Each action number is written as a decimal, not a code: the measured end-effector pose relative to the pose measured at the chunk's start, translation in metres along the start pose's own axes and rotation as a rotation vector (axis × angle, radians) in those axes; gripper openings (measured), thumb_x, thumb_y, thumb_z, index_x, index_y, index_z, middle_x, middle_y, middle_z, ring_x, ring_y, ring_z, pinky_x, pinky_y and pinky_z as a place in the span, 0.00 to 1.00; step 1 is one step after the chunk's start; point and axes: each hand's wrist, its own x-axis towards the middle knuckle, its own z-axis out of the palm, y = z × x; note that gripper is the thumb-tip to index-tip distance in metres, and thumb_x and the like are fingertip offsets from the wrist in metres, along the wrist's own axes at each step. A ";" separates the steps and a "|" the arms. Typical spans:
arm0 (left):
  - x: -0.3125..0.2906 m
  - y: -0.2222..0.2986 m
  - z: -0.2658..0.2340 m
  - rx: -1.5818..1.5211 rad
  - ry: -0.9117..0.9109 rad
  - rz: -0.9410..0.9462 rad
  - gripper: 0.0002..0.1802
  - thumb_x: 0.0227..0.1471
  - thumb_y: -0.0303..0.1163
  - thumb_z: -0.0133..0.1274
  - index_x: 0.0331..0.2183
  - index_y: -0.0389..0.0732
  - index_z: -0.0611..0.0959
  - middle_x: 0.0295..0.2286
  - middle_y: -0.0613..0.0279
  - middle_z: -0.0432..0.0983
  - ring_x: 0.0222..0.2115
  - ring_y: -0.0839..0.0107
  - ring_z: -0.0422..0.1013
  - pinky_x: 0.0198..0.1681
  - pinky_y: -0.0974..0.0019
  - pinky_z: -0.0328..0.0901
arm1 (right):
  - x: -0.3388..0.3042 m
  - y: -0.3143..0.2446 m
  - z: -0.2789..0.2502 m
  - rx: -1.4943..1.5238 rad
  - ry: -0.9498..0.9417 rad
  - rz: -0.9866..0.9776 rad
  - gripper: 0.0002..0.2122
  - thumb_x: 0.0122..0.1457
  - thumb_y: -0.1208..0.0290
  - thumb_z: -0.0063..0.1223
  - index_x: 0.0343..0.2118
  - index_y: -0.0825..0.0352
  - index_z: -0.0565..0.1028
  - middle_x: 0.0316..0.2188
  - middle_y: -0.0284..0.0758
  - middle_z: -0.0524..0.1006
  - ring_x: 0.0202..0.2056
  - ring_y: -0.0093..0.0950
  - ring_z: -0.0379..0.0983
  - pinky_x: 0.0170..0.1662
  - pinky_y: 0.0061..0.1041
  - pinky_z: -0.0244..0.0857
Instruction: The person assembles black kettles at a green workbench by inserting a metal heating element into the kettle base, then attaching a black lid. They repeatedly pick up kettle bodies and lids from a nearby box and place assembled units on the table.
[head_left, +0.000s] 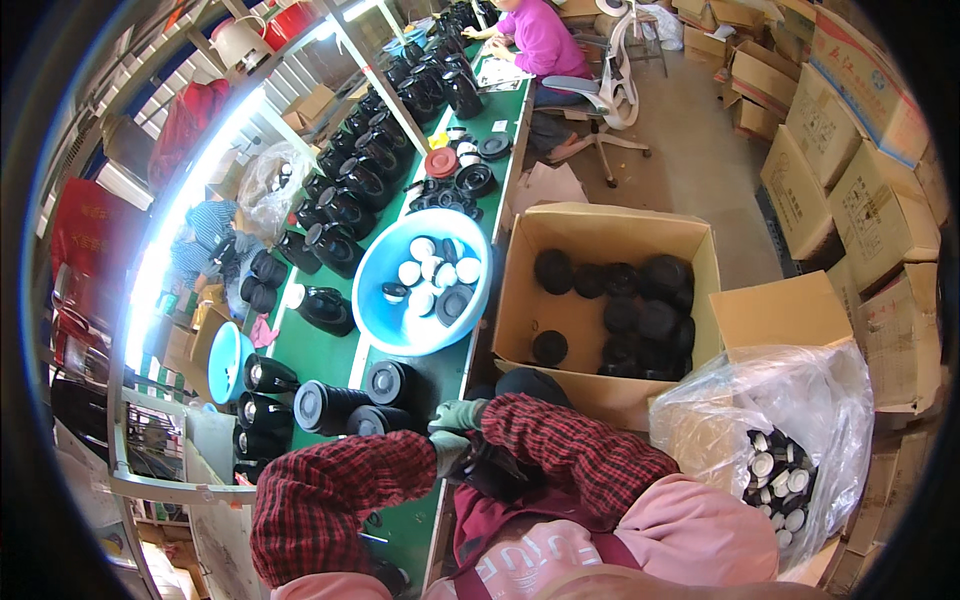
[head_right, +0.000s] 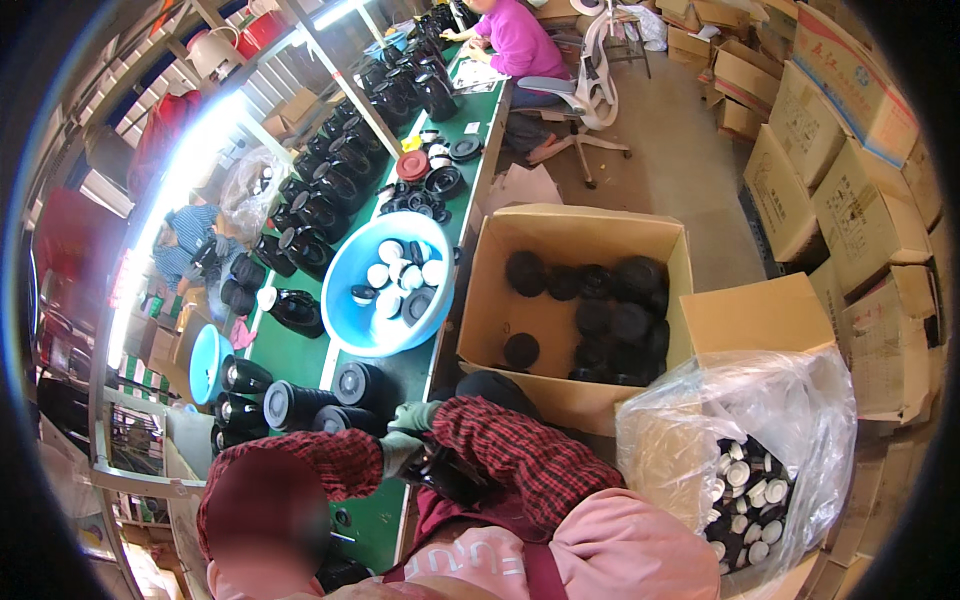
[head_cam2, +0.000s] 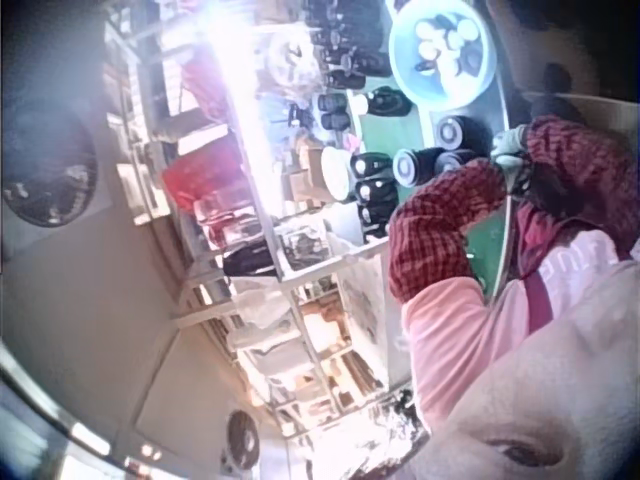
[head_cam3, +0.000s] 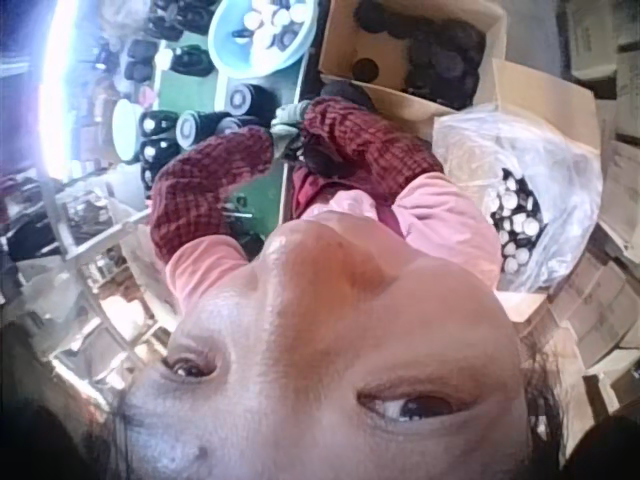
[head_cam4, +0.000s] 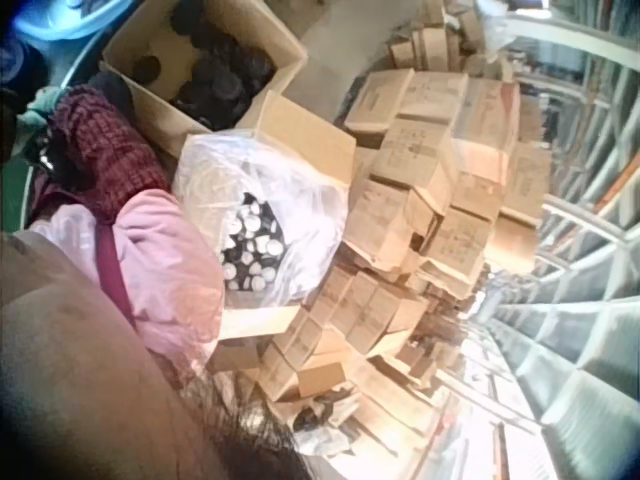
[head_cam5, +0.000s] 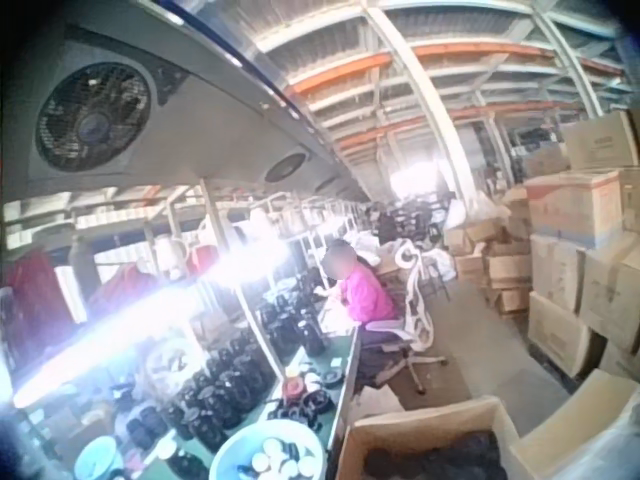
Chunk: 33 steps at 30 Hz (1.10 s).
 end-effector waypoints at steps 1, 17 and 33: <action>-0.010 -0.001 0.005 -0.097 0.009 0.060 0.06 0.54 0.28 0.58 0.36 0.47 0.80 0.28 0.66 0.78 0.29 0.62 0.77 0.30 0.49 0.74 | -0.003 0.001 0.006 0.062 0.084 -0.031 0.14 0.61 0.56 0.48 0.37 0.58 0.81 0.33 0.42 0.81 0.36 0.43 0.79 0.39 0.42 0.70; -0.075 -0.027 0.017 0.627 0.595 0.566 0.21 0.46 0.31 0.57 0.45 0.40 0.78 0.40 0.38 0.79 0.46 0.39 0.74 0.50 0.46 0.68 | -0.061 -0.040 -0.008 -0.100 0.482 0.358 0.15 0.58 0.54 0.50 0.23 0.58 0.81 0.25 0.35 0.80 0.35 0.36 0.75 0.41 0.43 0.62; -0.082 -0.049 0.039 -0.502 0.300 1.072 0.49 0.52 0.45 0.68 0.65 0.39 0.60 0.54 0.47 0.69 0.54 0.59 0.70 0.55 0.60 0.67 | -0.069 0.032 -0.015 -0.105 0.733 0.877 0.17 0.64 0.55 0.49 0.30 0.62 0.84 0.25 0.40 0.81 0.31 0.43 0.77 0.42 0.44 0.66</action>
